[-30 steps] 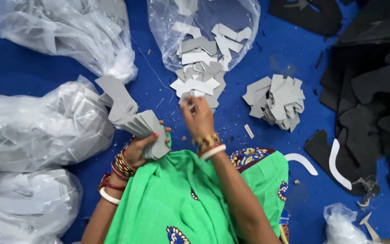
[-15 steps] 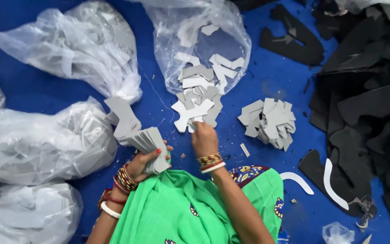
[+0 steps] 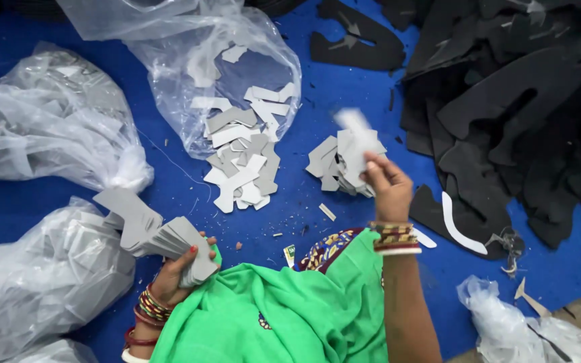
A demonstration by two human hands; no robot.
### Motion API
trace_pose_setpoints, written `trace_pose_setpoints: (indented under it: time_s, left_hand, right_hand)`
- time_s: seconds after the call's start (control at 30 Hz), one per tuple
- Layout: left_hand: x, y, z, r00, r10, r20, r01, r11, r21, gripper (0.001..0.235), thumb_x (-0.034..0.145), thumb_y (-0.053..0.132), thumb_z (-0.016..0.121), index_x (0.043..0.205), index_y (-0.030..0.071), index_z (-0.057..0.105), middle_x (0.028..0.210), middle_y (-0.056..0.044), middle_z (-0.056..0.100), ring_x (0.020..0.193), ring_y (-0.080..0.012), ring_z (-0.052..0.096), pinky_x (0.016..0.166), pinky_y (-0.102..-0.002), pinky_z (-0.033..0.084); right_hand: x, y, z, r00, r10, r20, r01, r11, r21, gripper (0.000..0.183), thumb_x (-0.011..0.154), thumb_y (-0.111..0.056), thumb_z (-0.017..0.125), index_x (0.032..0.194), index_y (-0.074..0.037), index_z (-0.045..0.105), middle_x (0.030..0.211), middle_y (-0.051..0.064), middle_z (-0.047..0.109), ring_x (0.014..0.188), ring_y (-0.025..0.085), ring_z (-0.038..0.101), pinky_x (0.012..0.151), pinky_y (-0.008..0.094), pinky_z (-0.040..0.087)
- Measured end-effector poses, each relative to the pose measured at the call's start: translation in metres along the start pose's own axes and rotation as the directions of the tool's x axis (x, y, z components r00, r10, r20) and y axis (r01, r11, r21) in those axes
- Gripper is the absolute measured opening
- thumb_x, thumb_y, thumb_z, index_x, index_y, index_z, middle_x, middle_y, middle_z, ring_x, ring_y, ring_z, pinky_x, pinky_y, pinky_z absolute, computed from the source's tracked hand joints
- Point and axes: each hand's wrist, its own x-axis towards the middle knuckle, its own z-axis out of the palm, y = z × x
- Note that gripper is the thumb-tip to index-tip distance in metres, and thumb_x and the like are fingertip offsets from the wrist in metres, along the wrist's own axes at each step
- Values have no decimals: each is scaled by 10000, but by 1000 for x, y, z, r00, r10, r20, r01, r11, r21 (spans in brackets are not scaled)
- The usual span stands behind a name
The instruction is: The person sorts and stacks various cut shoe upper components while seated on the floor.
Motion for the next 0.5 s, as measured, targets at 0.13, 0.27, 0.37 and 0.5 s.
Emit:
trace_pose_setpoints:
  time_s: [0.13, 0.27, 0.37, 0.5]
  left_hand:
    - [0, 3, 5, 999, -35, 33, 36, 999, -35, 463, 954, 159, 623, 1375, 46, 470, 1305, -193, 581, 1063, -279, 642, 894, -526, 589]
    - [-6, -1, -11, 997, -76, -7, 75, 995, -68, 455, 970, 159, 600, 1396, 60, 472, 1345, -176, 568, 1076, -280, 620, 917, -514, 565]
    - [7, -2, -15, 997, -76, -2, 75, 995, -68, 461, 975, 152, 592, 1408, 73, 457, 1357, -170, 559, 1093, -279, 608, 928, -524, 547]
    - [5, -3, -18, 998, -61, -34, 61, 998, 6, 470, 985, 145, 576, 1421, 62, 422, 1387, -197, 550, 1121, -306, 606, 944, -551, 524]
  right_hand:
    - [48, 79, -42, 988, -10, -157, 22, 997, 74, 244, 964, -64, 653, 1187, -4, 732, 1030, 46, 747, 811, 129, 689, 770, 275, 579]
    - [42, 141, -44, 984, -68, -163, -12, 895, -445, 284, 863, -111, 705, 1133, -43, 760, 1037, 136, 713, 875, 247, 708, 820, 389, 583]
    - [13, 121, -23, 940, -305, -153, 77, 625, -777, 335, 779, -123, 745, 1112, -88, 739, 1097, 175, 643, 1008, 349, 632, 928, 478, 487]
    - [-35, 97, 31, 902, -432, -22, 275, 612, -741, 360, 749, -115, 710, 1106, -93, 678, 1120, 157, 622, 1128, 366, 572, 1018, 501, 414]
